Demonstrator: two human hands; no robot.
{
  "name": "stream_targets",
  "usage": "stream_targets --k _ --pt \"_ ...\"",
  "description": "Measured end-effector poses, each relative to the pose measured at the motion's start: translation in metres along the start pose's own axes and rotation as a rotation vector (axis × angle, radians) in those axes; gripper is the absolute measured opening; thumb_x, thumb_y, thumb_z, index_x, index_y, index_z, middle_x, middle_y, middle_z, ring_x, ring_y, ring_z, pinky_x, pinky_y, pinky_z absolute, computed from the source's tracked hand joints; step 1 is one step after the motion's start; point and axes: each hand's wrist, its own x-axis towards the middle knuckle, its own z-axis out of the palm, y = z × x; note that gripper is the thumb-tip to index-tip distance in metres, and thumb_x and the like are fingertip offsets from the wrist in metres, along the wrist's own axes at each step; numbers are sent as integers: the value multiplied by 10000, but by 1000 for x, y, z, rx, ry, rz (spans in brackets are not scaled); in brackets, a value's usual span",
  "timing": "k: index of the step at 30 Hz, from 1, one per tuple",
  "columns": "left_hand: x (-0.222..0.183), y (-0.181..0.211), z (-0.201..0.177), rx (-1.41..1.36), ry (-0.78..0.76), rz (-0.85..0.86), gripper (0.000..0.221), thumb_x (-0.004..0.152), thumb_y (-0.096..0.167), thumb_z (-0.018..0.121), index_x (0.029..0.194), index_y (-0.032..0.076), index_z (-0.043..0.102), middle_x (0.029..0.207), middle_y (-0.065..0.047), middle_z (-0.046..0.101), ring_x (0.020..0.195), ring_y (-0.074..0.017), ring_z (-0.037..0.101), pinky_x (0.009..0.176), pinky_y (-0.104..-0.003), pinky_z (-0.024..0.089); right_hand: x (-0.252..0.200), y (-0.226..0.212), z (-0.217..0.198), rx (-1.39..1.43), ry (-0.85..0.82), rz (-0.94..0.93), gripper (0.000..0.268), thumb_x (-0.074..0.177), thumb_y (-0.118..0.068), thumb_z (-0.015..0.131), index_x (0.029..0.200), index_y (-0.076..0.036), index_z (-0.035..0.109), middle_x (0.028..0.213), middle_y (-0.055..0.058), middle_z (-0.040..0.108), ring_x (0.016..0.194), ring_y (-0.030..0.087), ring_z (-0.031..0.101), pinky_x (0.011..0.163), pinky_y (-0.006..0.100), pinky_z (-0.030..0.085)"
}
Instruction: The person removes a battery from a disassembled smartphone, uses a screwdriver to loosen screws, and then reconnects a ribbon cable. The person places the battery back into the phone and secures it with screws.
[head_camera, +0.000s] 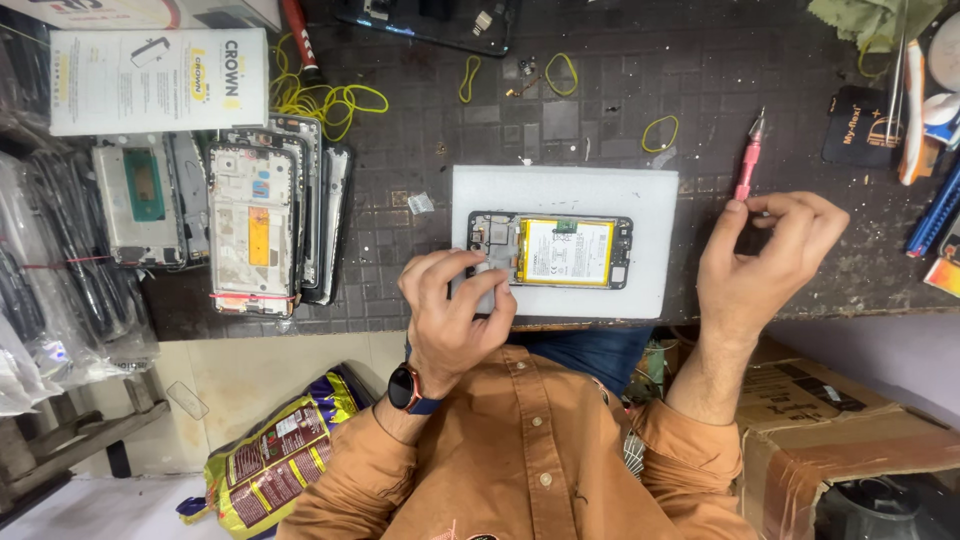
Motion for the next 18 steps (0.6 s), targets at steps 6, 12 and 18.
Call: stream_targets --k 6,12,18 --pt "-1 -2 -2 -15 -21 17 201 820 95 807 1005 123 733 1195 -45 590 1170 -263 532 1030 -417 431 0 0 -1 3 -21 10 136 1047 77 678 1064 4 564 1204 126 460 1060 189 543 847 284 513" --pt "-1 -2 -2 -16 -32 35 210 827 105 816 1019 127 732 1191 -37 586 1168 -256 534 1033 -415 432 0 2 0 -11 -8 24 130 1040 66 684 1057 -4 576 1191 126 463 1065 200 538 856 302 494" --pt "-1 -2 -3 -21 -31 34 212 827 103 821 1017 129 732 1191 -32 585 1166 -255 534 1030 -410 434 0 4 0 -30 -7 16 126 1048 50 693 1050 -8 581 1184 120 467 1098 213 537 870 316 491"
